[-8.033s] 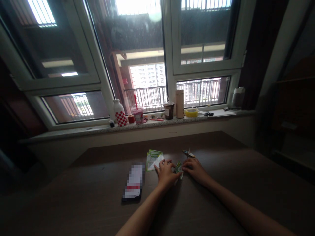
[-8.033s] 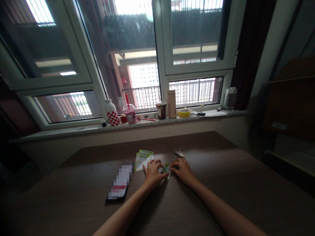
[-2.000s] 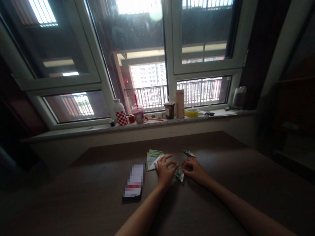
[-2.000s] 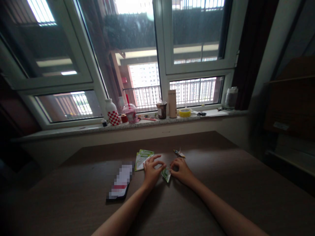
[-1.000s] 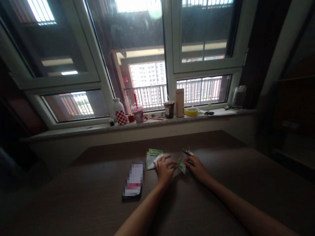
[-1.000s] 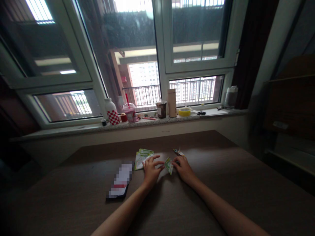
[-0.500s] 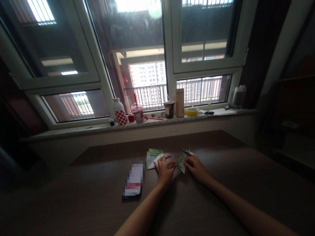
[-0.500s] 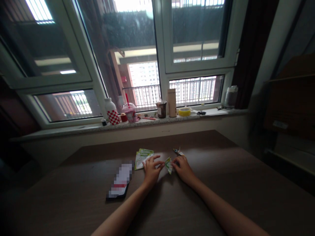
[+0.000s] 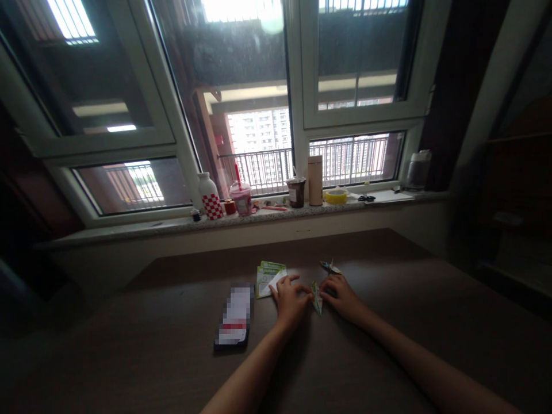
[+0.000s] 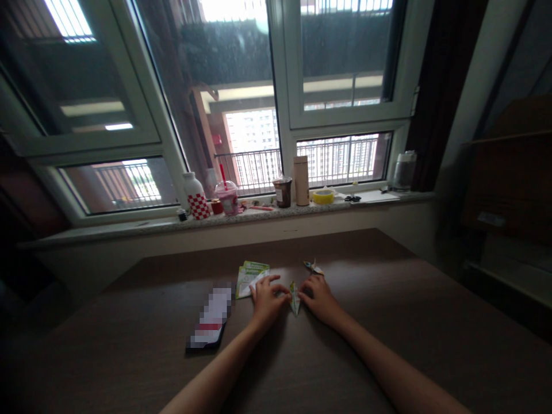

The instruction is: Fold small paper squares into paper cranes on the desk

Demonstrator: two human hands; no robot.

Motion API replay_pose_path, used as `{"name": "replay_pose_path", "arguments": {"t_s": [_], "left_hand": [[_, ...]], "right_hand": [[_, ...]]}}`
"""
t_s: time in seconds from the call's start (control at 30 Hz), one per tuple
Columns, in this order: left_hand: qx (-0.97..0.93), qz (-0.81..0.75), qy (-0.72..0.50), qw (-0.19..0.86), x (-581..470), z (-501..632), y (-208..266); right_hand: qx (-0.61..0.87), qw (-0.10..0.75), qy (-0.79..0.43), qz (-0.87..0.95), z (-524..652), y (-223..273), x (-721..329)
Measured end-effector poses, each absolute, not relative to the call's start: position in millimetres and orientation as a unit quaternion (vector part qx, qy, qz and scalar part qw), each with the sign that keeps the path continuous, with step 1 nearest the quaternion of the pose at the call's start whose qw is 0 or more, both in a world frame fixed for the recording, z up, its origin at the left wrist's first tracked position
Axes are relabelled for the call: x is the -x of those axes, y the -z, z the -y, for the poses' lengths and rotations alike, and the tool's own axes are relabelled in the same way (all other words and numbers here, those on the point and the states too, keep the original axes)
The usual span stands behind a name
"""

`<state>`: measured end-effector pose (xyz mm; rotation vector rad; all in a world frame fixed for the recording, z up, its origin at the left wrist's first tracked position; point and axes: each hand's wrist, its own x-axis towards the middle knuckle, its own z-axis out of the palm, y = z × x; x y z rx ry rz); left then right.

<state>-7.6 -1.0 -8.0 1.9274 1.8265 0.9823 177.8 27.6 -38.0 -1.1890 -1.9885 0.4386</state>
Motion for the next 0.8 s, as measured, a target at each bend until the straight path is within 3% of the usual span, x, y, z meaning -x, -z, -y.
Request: {"name": "replay_pose_path", "arguments": {"t_s": [0.8], "left_hand": [[-0.673, -0.657, -0.304, 0.153, 6.3, 0.8, 5.8]], "right_hand": [[0.471, 0.374, -0.148, 0.785, -26.3, 41.5, -176.2]]}}
